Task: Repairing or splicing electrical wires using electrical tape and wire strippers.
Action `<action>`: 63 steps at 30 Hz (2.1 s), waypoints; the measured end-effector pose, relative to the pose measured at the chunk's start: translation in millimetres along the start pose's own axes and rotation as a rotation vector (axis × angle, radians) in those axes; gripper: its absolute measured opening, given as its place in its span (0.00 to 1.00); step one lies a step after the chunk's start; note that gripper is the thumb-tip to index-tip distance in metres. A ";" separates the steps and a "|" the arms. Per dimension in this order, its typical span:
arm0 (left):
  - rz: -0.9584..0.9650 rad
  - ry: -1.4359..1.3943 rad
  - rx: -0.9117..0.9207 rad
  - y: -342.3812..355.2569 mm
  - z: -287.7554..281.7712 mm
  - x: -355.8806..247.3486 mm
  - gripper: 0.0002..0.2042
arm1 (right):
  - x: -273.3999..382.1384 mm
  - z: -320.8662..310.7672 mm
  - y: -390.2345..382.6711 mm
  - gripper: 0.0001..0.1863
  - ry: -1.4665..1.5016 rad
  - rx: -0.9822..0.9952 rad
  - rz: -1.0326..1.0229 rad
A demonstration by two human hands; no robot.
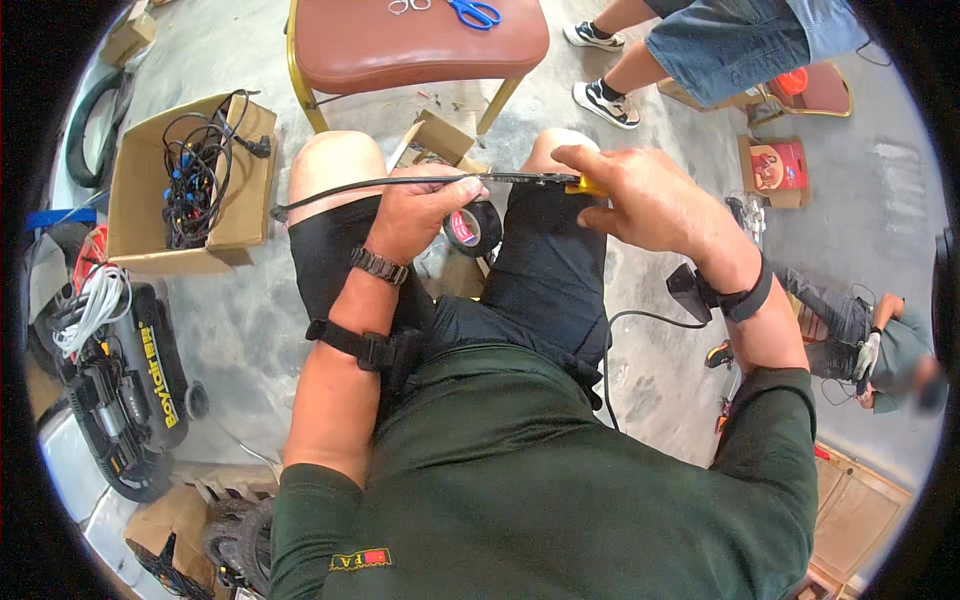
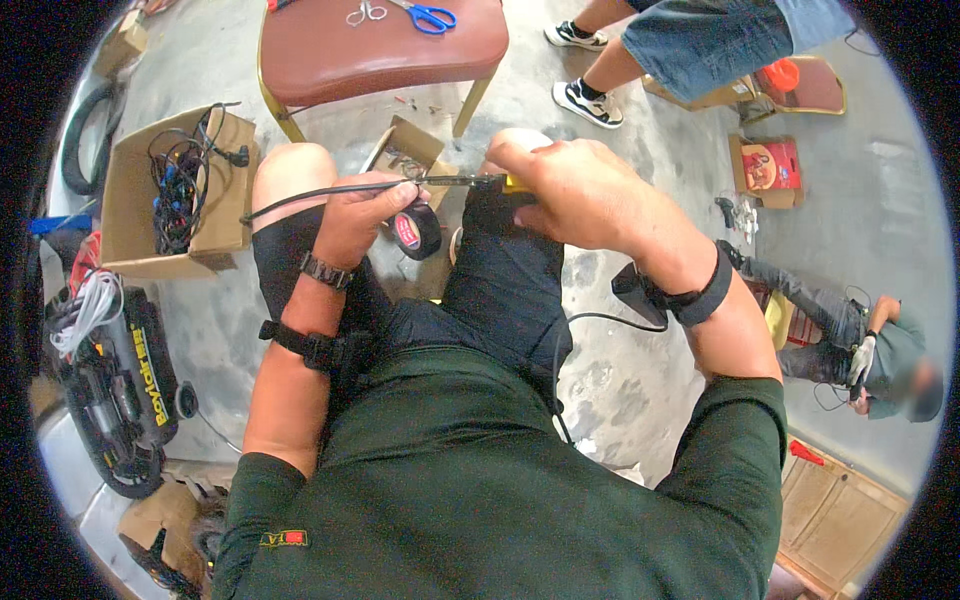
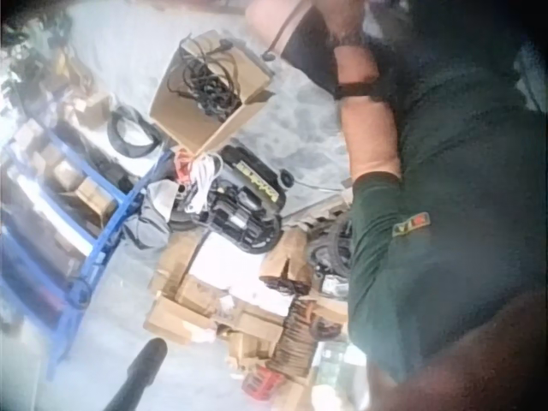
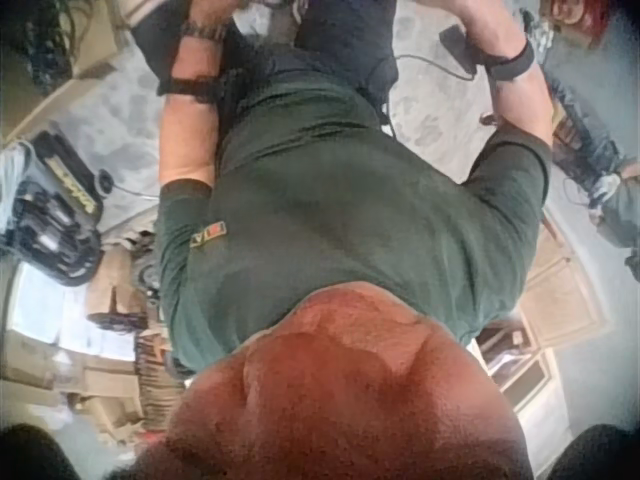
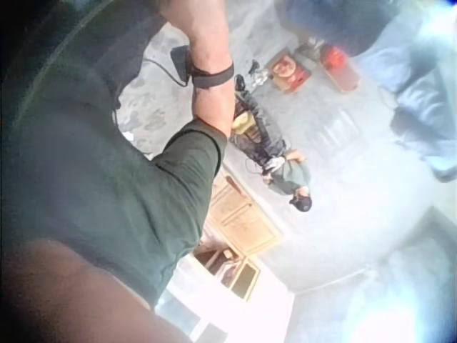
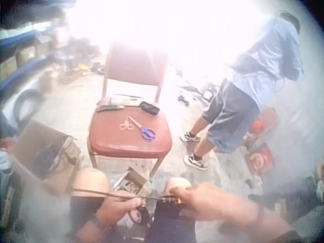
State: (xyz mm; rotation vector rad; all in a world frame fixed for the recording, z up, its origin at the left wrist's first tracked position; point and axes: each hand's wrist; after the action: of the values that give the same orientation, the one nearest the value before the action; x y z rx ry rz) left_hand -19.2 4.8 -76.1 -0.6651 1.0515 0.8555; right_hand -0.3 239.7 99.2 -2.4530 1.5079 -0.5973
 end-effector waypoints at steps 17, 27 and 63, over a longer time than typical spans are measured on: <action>0.046 0.048 -0.005 5.8 0.4 7.9 0.09 | 7.6 -23.3 10.1 0.35 -0.219 0.039 -0.088; 0.021 0.087 0.013 7.6 1.0 3.7 0.09 | 24.9 -42.1 14.8 0.33 -0.397 0.078 -0.138; -0.005 0.027 -0.033 5.9 1.8 -3.0 0.10 | 44.3 -69.9 30.4 0.40 0.060 0.382 0.131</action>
State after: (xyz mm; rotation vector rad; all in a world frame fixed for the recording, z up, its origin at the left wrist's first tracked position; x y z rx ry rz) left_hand -24.2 8.5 -73.1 -0.7081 1.0619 0.8632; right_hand -37.8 189.2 161.0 -2.0500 1.4083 -0.8502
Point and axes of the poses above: each hand's wrist, its own y-axis towards the middle knuckle, its own z-axis out of the palm, x = y × z, and after that the axes turned 1 degree about z, right-handed
